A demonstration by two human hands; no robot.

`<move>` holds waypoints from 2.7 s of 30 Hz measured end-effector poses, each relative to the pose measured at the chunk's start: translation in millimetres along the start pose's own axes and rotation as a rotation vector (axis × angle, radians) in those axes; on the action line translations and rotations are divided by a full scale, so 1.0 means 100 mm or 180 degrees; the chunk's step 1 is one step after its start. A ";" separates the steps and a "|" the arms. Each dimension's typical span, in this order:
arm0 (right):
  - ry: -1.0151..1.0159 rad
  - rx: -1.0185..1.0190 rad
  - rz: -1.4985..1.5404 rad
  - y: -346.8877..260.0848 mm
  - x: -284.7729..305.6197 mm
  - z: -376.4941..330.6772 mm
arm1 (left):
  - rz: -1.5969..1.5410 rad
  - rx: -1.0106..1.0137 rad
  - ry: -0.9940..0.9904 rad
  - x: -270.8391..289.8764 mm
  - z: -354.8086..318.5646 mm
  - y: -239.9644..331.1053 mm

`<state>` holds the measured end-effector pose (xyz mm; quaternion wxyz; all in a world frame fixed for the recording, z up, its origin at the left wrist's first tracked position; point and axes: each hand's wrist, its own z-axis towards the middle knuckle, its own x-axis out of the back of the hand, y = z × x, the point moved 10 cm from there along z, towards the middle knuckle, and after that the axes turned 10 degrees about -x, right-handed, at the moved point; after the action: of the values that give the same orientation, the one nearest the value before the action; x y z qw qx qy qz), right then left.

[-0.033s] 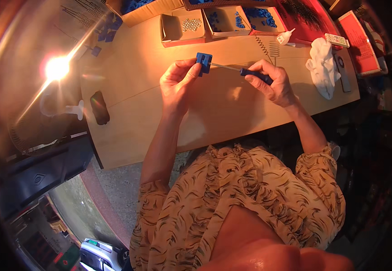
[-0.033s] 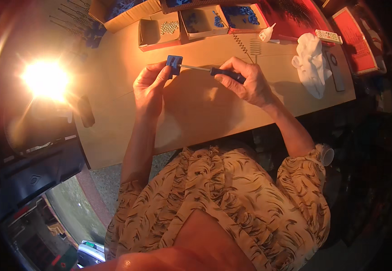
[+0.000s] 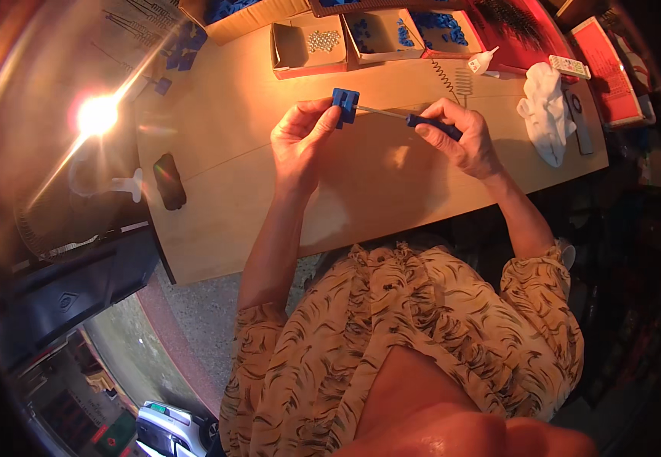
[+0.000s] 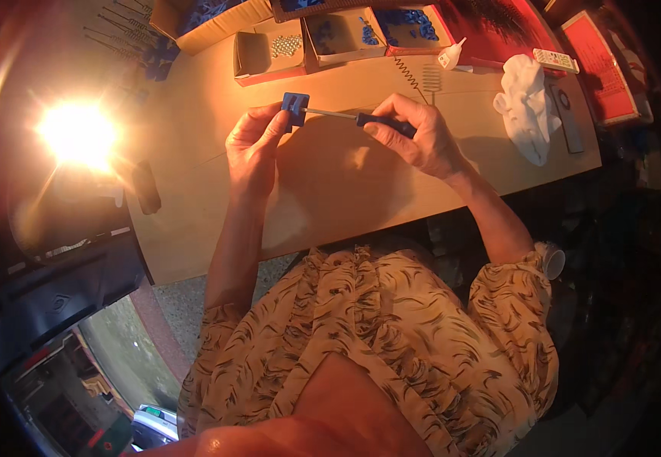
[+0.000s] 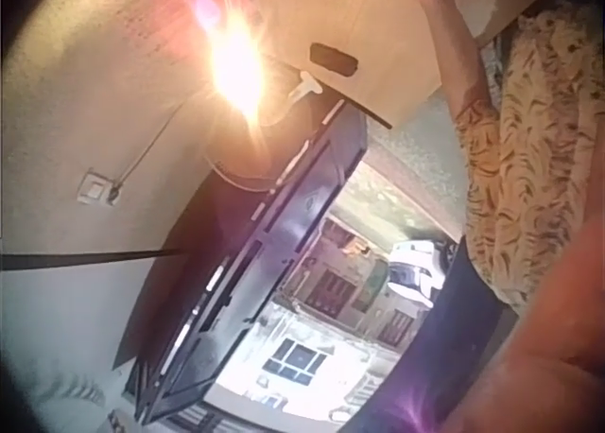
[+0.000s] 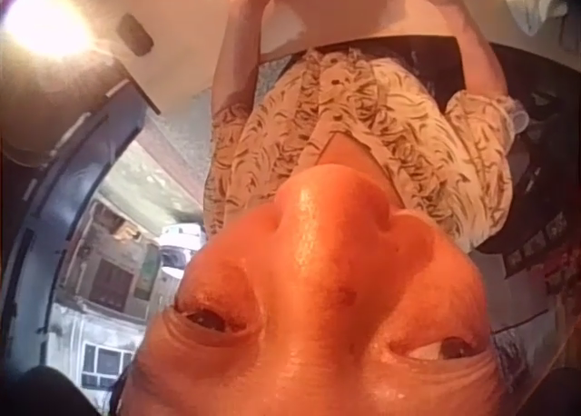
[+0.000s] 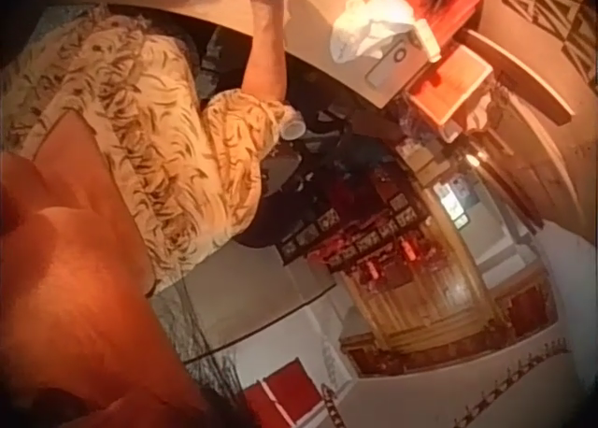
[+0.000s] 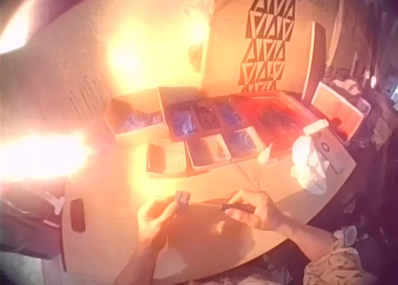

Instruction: The person assembles electronic components, springs, and a blue plastic housing using a screwdriver.

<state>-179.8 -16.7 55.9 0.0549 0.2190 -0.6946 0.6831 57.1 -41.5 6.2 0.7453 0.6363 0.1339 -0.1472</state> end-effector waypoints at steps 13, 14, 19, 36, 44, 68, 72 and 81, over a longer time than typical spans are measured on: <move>0.0664 0.1391 -0.1396 -0.41 -0.04 -0.17 | -0.0174 0.0161 0.0027 -0.03 -0.01 -0.08; 0.0638 0.1549 -0.1468 -0.51 -0.06 -0.19 | -0.0245 0.0142 0.0063 -0.03 -0.02 -0.08; 0.0332 0.0931 -0.1036 -0.31 -0.04 -0.12 | -0.0283 0.0003 0.0051 -0.05 -0.03 -0.08; -0.0295 -0.0228 0.0385 0.22 -0.12 0.08 | -0.0009 0.0097 -0.0143 -0.01 0.00 -0.18; -0.0373 0.0246 -0.0687 0.33 -0.17 0.21 | 0.1327 0.0056 -0.0205 0.16 -0.14 -0.09; -0.0232 0.1286 -0.1129 0.12 -0.26 0.18 | 0.3207 -0.1111 -0.0971 -0.04 -0.05 0.34; -0.0263 0.1506 -0.1186 0.10 -0.27 0.18 | 0.2784 -0.0885 -0.0813 0.14 -0.02 0.20; -0.0237 0.1716 -0.1193 0.05 -0.31 0.16 | 0.3101 -0.0867 -0.1505 0.01 0.07 0.27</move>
<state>-150.1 -25.2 39.0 0.0944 0.3745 -0.4378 0.8119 68.0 -44.3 31.2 0.8124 0.4723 -0.3287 0.0942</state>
